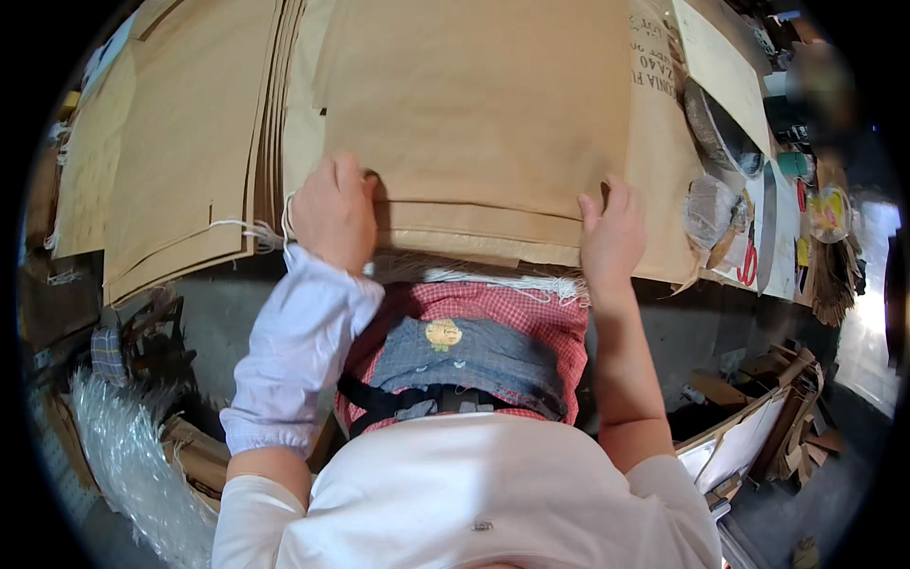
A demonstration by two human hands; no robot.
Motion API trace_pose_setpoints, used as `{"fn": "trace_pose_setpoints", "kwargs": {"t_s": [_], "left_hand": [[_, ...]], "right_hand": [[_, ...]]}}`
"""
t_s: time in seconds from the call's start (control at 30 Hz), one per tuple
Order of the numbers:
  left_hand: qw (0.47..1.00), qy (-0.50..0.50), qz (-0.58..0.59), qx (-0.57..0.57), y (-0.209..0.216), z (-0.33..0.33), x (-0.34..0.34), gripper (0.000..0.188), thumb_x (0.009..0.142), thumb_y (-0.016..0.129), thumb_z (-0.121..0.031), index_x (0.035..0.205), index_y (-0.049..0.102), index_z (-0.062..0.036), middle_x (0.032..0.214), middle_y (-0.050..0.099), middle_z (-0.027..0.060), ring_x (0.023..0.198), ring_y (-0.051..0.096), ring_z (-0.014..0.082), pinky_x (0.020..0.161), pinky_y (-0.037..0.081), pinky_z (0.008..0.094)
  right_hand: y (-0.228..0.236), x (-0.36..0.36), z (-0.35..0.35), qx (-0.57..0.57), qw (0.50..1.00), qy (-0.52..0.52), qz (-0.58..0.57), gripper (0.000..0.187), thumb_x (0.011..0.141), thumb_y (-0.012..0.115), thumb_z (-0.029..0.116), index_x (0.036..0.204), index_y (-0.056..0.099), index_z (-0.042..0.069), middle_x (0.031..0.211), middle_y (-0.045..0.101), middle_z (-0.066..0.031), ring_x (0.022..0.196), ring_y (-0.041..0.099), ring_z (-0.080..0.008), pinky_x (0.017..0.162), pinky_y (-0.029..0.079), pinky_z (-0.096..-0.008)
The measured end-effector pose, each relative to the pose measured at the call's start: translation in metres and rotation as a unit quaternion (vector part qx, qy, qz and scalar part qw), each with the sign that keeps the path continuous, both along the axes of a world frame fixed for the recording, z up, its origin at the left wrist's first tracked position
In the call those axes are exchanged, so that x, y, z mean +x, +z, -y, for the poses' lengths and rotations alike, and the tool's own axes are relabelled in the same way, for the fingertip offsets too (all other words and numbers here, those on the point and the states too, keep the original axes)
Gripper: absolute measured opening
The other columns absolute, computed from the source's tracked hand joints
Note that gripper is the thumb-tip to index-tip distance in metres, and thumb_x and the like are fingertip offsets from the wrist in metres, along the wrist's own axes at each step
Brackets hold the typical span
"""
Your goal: The person repeatedly applies glue to the edges of flat brown paper sheets using a brush. They then place a white string along the glued edge and press it down to secure it. The person handles the paper sheets one at a time, repeating the gluing and string-attaching process throughout the clip.
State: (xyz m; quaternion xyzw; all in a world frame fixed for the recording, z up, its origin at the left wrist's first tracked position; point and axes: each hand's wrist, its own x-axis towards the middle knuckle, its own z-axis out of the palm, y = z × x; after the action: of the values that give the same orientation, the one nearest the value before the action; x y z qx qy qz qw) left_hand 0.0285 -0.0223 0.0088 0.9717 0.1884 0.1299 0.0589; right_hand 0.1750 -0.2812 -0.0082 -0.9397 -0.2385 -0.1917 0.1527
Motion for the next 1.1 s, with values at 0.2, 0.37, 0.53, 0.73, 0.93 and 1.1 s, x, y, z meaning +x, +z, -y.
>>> {"fn": "trace_pose_setpoints", "kwargs": {"t_s": [0.2, 0.37, 0.53, 0.73, 0.93, 1.1], "left_hand": [[0.973, -0.208, -0.067, -0.071, -0.004, 0.052, 0.006, 0.088, 0.072, 0.068, -0.044, 0.133, 0.033, 0.0082, 0.139, 0.035, 0.025, 0.131, 0.031, 0.0361, 0.111, 0.022, 0.0432], [0.989, -0.081, -0.122, -0.01, -0.012, -0.001, -0.02, 0.104, 0.072, 0.064, -0.057, 0.137, 0.021, 0.0126, 0.143, 0.024, 0.0298, 0.134, 0.022, 0.0422, 0.111, 0.019, 0.0446], [0.996, -0.046, -0.079, -0.021, -0.022, -0.01, -0.026, 0.088, 0.082, 0.06, -0.045, 0.137, 0.022, 0.0128, 0.143, 0.023, 0.0306, 0.134, 0.021, 0.0433, 0.111, 0.02, 0.0438], [0.968, -0.08, 0.033, -0.234, -0.027, -0.032, -0.027, 0.07, 0.087, 0.059, -0.026, 0.137, 0.025, 0.0091, 0.144, 0.021, 0.0309, 0.133, 0.022, 0.0447, 0.111, 0.02, 0.0435], [0.987, -0.05, -0.048, -0.142, -0.022, -0.018, -0.021, 0.069, 0.086, 0.058, -0.027, 0.135, 0.028, 0.0109, 0.144, 0.02, 0.0319, 0.135, 0.018, 0.0445, 0.111, 0.019, 0.0444], [0.982, -0.055, -0.031, -0.176, -0.024, -0.019, -0.022, 0.068, 0.085, 0.059, -0.027, 0.133, 0.031, 0.0119, 0.143, 0.021, 0.0322, 0.135, 0.018, 0.0436, 0.111, 0.018, 0.0439]], "right_hand": [[-0.002, -0.064, -0.06, -0.12, 0.937, 0.286, -0.16, 0.075, 0.086, 0.053, 0.043, 0.141, 0.028, -0.002, 0.147, 0.025, -0.0211, 0.138, 0.02, -0.0312, 0.113, 0.013, -0.0434], [-0.013, -0.028, 0.014, -0.096, 0.983, 0.033, -0.154, 0.082, 0.086, 0.054, 0.046, 0.139, 0.024, -0.008, 0.147, 0.019, -0.0265, 0.138, 0.017, -0.0379, 0.112, 0.015, -0.0437], [-0.021, -0.011, 0.037, 0.015, 0.994, -0.049, -0.098, 0.055, 0.082, 0.064, 0.028, 0.12, 0.046, -0.008, 0.13, 0.042, -0.025, 0.123, 0.037, -0.0383, 0.103, 0.03, -0.0438], [-0.01, -0.001, 0.029, 0.13, 0.991, -0.012, -0.043, 0.029, 0.077, 0.066, 0.008, 0.101, 0.053, -0.001, 0.109, 0.056, -0.0158, 0.101, 0.051, -0.0334, 0.088, 0.042, -0.0412], [-0.017, -0.003, 0.027, 0.27, 0.929, -0.01, -0.253, 0.028, 0.077, 0.068, 0.01, 0.1, 0.055, -0.001, 0.103, 0.056, -0.0138, 0.1, 0.053, -0.0315, 0.086, 0.043, -0.04], [-0.024, 0.016, 0.036, 0.124, 0.979, -0.079, -0.143, 0.033, 0.073, 0.071, 0.012, 0.101, 0.057, 0.002, 0.102, 0.055, -0.0126, 0.096, 0.055, -0.0284, 0.084, 0.045, -0.0379]]}}
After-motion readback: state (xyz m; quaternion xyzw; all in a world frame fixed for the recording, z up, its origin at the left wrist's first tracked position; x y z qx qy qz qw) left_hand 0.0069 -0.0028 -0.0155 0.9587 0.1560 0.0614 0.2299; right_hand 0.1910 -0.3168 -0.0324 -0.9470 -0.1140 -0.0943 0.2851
